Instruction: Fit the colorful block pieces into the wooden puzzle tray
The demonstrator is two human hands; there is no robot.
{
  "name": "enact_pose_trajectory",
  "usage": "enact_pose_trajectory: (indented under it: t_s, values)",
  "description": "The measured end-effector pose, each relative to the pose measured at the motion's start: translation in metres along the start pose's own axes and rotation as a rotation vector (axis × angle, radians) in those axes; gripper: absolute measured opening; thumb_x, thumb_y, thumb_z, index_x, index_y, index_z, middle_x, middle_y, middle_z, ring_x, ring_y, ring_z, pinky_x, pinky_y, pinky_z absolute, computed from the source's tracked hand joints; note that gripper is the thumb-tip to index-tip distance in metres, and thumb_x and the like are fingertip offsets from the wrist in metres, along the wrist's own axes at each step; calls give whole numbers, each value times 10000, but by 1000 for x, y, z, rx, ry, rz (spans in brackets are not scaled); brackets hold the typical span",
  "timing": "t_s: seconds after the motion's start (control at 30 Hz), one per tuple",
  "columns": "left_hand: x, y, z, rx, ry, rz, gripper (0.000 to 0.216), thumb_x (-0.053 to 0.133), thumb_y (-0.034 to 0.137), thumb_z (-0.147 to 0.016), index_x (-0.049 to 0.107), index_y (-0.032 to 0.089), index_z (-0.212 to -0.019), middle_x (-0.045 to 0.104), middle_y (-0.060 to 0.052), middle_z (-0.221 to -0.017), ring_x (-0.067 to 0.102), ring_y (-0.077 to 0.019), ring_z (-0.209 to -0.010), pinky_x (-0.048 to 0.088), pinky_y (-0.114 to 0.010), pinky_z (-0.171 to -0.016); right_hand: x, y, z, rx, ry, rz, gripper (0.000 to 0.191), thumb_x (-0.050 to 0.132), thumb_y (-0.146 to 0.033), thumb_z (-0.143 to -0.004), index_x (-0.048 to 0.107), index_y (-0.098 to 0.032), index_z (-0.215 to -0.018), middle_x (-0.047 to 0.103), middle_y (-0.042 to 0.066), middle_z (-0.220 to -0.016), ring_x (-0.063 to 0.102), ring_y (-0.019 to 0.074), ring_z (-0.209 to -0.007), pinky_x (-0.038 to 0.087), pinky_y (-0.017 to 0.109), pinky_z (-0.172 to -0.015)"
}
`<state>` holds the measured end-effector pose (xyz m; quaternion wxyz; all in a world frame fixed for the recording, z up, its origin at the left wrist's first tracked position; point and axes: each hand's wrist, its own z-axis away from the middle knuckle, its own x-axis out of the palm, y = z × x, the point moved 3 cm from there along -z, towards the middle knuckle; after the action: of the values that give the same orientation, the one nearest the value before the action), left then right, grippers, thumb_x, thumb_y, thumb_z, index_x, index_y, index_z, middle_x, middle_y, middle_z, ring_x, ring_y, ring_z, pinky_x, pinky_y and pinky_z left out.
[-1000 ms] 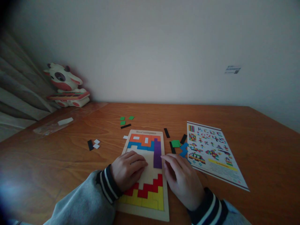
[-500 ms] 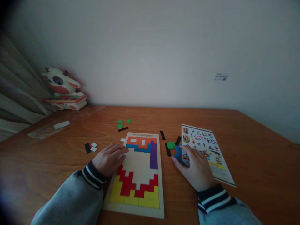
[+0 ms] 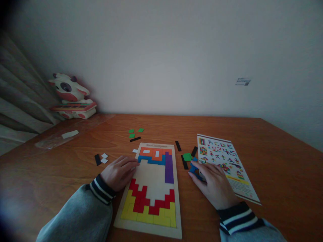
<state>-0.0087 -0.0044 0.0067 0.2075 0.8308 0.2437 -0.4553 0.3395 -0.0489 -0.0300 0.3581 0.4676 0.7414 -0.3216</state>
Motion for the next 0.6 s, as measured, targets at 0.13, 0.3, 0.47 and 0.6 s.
enact_pose_trajectory:
  t_s: [0.13, 0.3, 0.47, 0.6]
  values:
    - [2, 2, 0, -3, -16, 14, 220, 467, 181, -908, 655, 164, -1020, 690, -91, -1029, 640, -208, -908, 578, -370, -800, -1, -2, 0, 7, 10, -17, 369, 553, -436, -897, 610, -216, -1188, 730, 81, -1037, 688, 262, -925, 536, 455, -848]
    - [7, 0, 2, -17, -13, 26, 203, 488, 174, -893, 655, 174, -1009, 688, -88, -1034, 637, -211, -919, 576, -371, -801, -3, -9, 0, -64, 15, -95, 337, 586, -364, -889, 582, -239, -1202, 712, 62, -1107, 687, 220, -968, 556, 388, -855]
    - [7, 1, 2, -9, -10, 35, 206, 485, 172, -892, 660, 182, -1000, 686, -87, -1029, 636, -200, -917, 571, -358, -811, -3, -9, -2, -64, 10, -67, 380, 616, -406, -867, 580, -231, -1202, 691, 84, -1168, 655, 252, -1051, 518, 451, -916]
    - [6, 1, 1, -9, -16, 25, 203, 481, 180, -900, 661, 179, -994, 685, -88, -1026, 632, -195, -914, 569, -351, -810, -1, -5, -1, -23, -16, -53, 377, 588, -429, -881, 602, -232, -1203, 708, 82, -1135, 675, 254, -1006, 530, 455, -883]
